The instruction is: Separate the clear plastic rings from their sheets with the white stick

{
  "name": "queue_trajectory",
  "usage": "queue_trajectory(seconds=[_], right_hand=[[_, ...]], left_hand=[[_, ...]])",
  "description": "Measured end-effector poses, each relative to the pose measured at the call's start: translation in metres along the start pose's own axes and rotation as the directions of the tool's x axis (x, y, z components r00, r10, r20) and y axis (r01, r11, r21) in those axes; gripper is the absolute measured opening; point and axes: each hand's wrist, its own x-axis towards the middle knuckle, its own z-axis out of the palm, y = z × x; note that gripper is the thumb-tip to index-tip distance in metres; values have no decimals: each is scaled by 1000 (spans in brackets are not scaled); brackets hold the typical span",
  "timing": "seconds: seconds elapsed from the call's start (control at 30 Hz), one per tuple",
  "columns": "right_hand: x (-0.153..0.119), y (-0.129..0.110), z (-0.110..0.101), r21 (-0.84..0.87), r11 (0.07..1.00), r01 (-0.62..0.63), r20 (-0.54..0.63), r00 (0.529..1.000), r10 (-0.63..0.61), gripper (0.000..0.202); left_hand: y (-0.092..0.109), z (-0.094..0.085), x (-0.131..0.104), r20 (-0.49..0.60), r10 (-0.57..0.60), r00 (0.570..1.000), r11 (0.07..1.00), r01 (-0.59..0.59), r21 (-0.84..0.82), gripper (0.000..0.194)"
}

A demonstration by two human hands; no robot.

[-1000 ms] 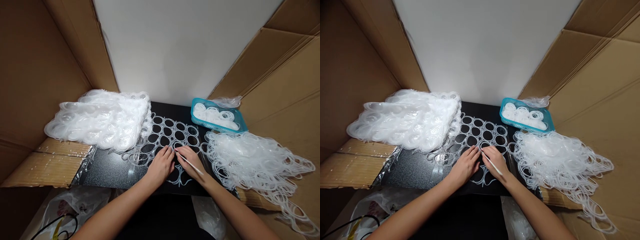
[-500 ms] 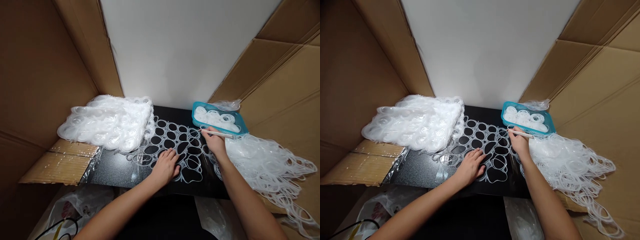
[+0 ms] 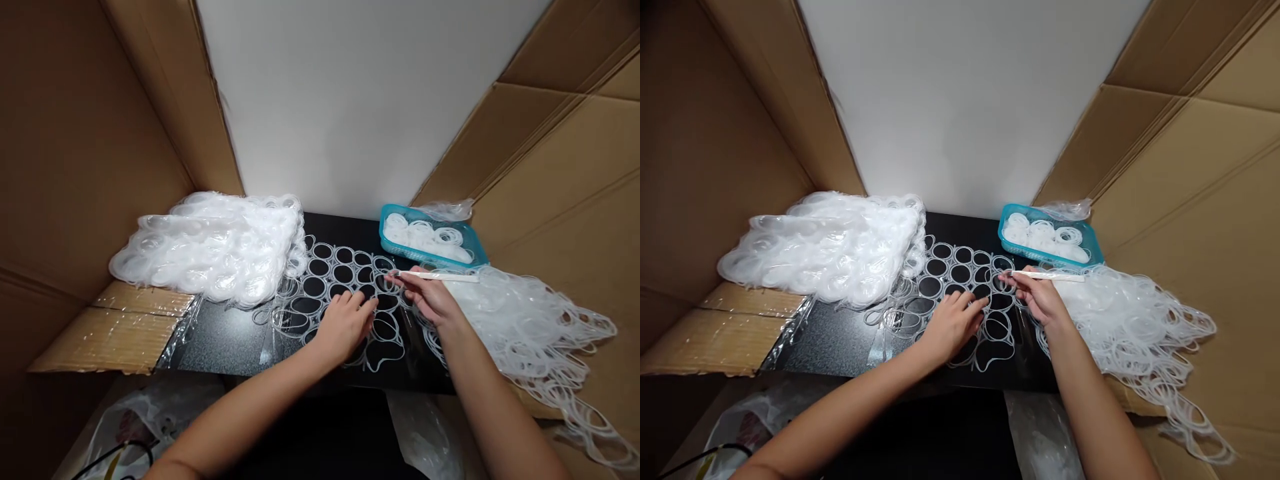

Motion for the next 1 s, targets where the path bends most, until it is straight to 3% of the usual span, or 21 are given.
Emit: queue_trajectory(seconds=[0.13, 0.23, 0.37, 0.53, 0.63, 0.7, 0.8, 1.0], right_hand=[[-10, 10, -2, 246, 931, -268, 123, 962, 245, 30], [-19, 16, -3, 331, 880, -340, 224, 935, 277, 25], [-31, 7, 0, 401, 883, -244, 296, 947, 127, 16], [-16, -18, 6, 500, 865, 37, 89, 992, -94, 17], [3, -14, 17, 401, 900, 174, -38, 984, -173, 24], [11, 0, 30, 272, 942, 196, -56, 981, -188, 27], [8, 28, 52, 55, 979, 197, 18, 980, -198, 29], [-11, 61, 81, -388, 885, 259, 244, 954, -172, 33]], left_hand=[[-14, 7, 27, 66, 120, 991, 993, -120, 0, 18], [-25, 23, 31, 90, 161, 983, 987, -159, -31, 26], [-30, 44, 26, 64, 132, 989, 991, -129, -44, 41], [-25, 47, 23, 56, 110, 992, 994, -110, -8, 47], [-20, 30, 14, 23, 121, 992, 992, -122, 17, 54], [-20, 15, 1, -2, 77, 997, 996, -76, 43, 50], [-30, -1, -24, -6, -57, 998, 992, 57, 111, 38], [-48, -1, -53, 9, -46, 999, 993, 45, 112, 37]])
